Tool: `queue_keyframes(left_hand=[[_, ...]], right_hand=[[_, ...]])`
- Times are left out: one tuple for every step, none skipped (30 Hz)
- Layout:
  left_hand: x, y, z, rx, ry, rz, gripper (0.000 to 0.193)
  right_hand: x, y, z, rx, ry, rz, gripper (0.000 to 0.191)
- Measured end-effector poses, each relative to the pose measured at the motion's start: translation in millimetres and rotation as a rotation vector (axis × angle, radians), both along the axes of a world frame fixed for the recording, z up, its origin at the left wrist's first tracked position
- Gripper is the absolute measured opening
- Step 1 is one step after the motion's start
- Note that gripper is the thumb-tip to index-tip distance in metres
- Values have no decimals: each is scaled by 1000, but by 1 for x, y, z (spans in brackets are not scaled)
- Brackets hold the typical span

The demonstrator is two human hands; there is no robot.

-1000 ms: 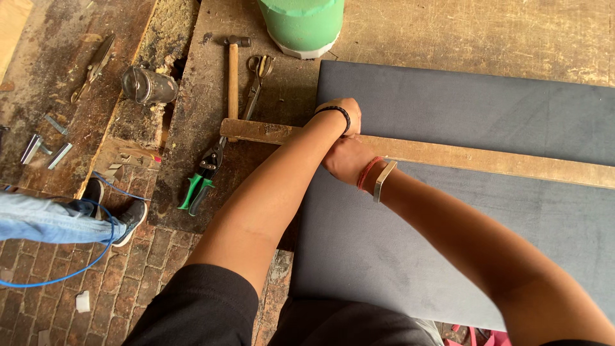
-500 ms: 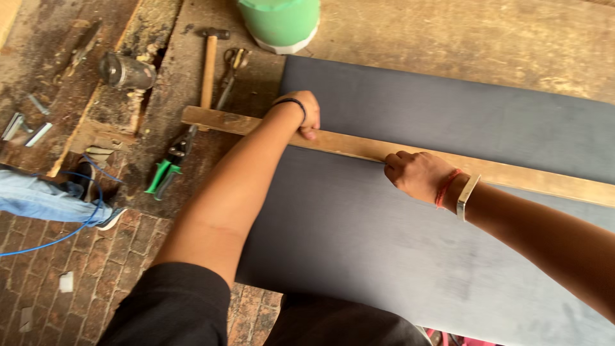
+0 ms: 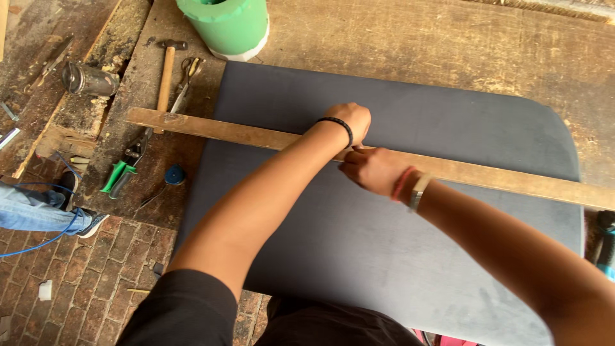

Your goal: The person carries a foam cushion covered in gray fabric to a workbench, picks staples from a green container, marks the cushion with a chalk marker, measures it with a tape measure, and uses a long wooden straightedge to draw a straight line across the cushion. They then lift the cushion and stack it with other finished cushions on the floor.

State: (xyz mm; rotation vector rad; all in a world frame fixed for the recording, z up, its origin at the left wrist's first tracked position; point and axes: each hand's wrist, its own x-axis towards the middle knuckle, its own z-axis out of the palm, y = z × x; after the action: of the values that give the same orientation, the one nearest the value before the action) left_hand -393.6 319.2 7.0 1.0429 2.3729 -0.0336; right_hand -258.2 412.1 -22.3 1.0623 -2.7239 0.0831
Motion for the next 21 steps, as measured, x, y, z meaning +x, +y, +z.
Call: queue_keyframes(left_hand=[[5, 10, -6, 13, 36, 0, 16], [9, 17, -12, 25, 72, 0, 17], [13, 24, -18, 39, 105, -3, 18], [14, 27, -22, 66, 123, -6, 20], [14, 27, -26, 95, 140, -11, 21], [13, 29, -28, 26, 104, 13, 23], [14, 30, -27, -43, 65, 34, 27], [15, 32, -26, -95, 46, 74, 29], [16, 34, -22, -149, 33, 118, 32], [18, 36, -17, -174, 12, 141, 35], [22, 38, -12, -201, -9, 161, 38], [25, 39, -6, -213, -33, 172, 35], [28, 40, 0, -225, -56, 186, 33], [29, 40, 4, -240, -78, 204, 30], [31, 40, 8, -234, -94, 223, 28], [32, 41, 11, -228, -112, 245, 26], [33, 40, 13, -223, -130, 267, 25], [34, 38, 13, -219, -118, 262, 25], [34, 37, 13, -212, -105, 253, 25], [35, 37, 13, -204, -93, 245, 26], [36, 36, 13, -202, -90, 250, 26]], right_hand=[[-2, -2, -4, 9, 41, 3, 26], [-3, -4, -8, 17, 81, 6, 33], [-3, -5, -12, 11, 98, 12, 32], [-2, -5, -15, 8, 112, 13, 31], [0, -4, -17, 7, 126, 12, 30], [3, -1, -18, 39, 113, -2, 28], [7, 3, -19, 73, 95, -18, 25], [13, 10, -19, 106, 78, -30, 23], [21, 19, -18, 82, -38, -103, 26], [28, 28, -16, 56, -151, -173, 29], [35, 37, -14, 28, -264, -246, 32], [44, 50, -12, 110, -244, -201, 23], [55, 68, -8, 191, -223, -151, 15], [65, 86, -4, 270, -201, -98, 8], [77, 103, -1, 259, -125, -86, 9], [90, 122, 3, 249, -51, -71, 13], [101, 139, 5, 362, -144, -95, 7], [112, 156, 6, 475, -236, -120, 2], [123, 170, 6, 458, -191, -124, 5], [132, 184, 6, 444, -146, -128, 8], [141, 196, 6, 434, -167, -141, 9]])
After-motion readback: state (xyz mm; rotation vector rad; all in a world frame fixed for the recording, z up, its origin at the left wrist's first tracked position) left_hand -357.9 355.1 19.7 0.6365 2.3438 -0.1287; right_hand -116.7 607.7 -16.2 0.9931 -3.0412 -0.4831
